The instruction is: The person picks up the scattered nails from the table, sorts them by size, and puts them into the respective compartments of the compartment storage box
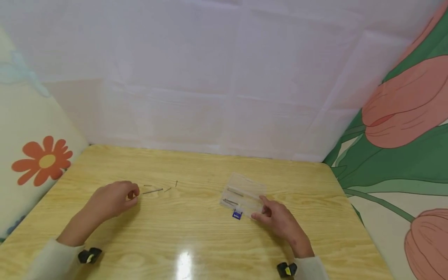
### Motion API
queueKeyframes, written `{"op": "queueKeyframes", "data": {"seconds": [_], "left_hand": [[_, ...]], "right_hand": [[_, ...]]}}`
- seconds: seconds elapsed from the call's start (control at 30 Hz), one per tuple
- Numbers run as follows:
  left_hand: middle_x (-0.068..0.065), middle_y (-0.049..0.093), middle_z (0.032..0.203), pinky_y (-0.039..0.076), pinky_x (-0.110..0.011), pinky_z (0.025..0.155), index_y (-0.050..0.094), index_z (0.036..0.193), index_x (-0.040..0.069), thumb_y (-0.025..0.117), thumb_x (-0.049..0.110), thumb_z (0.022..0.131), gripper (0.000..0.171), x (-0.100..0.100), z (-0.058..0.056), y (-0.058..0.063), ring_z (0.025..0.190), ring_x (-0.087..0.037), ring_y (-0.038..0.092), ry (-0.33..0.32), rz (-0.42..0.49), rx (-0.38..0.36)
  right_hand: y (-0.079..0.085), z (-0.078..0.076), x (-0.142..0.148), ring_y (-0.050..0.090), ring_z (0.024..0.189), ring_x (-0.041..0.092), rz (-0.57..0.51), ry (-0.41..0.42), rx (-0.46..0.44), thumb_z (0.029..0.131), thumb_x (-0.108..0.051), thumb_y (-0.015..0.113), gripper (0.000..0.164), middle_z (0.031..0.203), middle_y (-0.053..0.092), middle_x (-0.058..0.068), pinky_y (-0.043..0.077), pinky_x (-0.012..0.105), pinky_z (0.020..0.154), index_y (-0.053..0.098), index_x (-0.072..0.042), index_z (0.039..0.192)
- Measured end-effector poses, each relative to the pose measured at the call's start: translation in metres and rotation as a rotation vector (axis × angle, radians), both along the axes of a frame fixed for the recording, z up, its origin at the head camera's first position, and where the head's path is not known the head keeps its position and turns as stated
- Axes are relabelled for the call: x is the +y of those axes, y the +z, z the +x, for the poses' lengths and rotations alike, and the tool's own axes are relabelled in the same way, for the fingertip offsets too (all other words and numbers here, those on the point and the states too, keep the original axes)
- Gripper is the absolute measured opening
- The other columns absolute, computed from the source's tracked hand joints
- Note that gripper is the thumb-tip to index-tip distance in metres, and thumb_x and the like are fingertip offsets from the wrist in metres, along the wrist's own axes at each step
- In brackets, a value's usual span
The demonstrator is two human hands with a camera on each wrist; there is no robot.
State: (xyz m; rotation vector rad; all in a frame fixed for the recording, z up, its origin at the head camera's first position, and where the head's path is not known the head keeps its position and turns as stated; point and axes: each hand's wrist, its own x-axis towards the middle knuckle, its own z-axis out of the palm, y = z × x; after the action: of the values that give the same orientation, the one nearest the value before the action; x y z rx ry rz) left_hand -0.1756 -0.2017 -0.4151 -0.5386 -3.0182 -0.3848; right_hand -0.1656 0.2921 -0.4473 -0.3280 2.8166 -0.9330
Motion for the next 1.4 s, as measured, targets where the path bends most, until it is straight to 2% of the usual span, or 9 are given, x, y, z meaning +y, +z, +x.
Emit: {"op": "queueKeyframes", "data": {"seconds": [0.3,0.5,0.73,1.1,1.4], "left_hand": [[-0.001,0.067,0.085,0.052,-0.043,0.057,0.074,0.094,0.007,0.070,0.012,0.088,0.009,-0.017,0.006,-0.004,0.070,-0.016,0.059,0.048,-0.030,-0.054],[0.003,0.063,0.080,0.047,-0.040,0.056,0.072,0.091,0.010,0.070,0.012,0.090,0.003,-0.022,0.010,-0.007,0.067,-0.014,0.052,0.076,-0.013,-0.110],[0.003,0.064,0.079,0.048,-0.043,0.058,0.070,0.089,0.009,0.072,0.011,0.089,0.003,-0.024,0.010,-0.011,0.067,-0.017,0.054,0.134,0.007,-0.171],[0.002,0.059,0.074,0.044,-0.042,0.056,0.064,0.080,0.013,0.070,0.005,0.083,0.010,-0.023,0.011,-0.011,0.064,-0.019,0.052,0.190,0.040,-0.185],[0.002,0.056,0.072,0.042,-0.041,0.057,0.060,0.077,0.013,0.069,0.005,0.080,0.013,-0.021,0.010,-0.011,0.064,-0.019,0.051,0.191,0.036,-0.203]], "right_hand": [[0.002,0.001,0.000,0.052,0.075,0.014,-0.007,0.005,-0.002,0.094,-0.034,0.076,0.078,0.085,0.058,-0.003,0.046,0.030,0.069,0.042,0.008,0.151],[0.003,0.001,-0.001,0.052,0.076,0.014,-0.003,-0.006,-0.009,0.094,-0.034,0.076,0.078,0.086,0.059,-0.003,0.046,0.030,0.071,0.043,0.007,0.151],[0.002,0.001,0.000,0.052,0.075,0.014,-0.016,-0.002,-0.002,0.093,-0.032,0.077,0.078,0.085,0.058,-0.003,0.046,0.030,0.069,0.043,0.009,0.150],[0.001,0.001,-0.001,0.053,0.077,0.014,-0.013,-0.018,-0.015,0.093,-0.033,0.077,0.078,0.087,0.059,-0.002,0.046,0.030,0.070,0.043,0.007,0.151],[0.001,0.001,-0.002,0.054,0.078,0.014,-0.005,-0.019,-0.006,0.093,-0.032,0.077,0.077,0.089,0.060,-0.003,0.048,0.030,0.071,0.043,0.007,0.151]]}}
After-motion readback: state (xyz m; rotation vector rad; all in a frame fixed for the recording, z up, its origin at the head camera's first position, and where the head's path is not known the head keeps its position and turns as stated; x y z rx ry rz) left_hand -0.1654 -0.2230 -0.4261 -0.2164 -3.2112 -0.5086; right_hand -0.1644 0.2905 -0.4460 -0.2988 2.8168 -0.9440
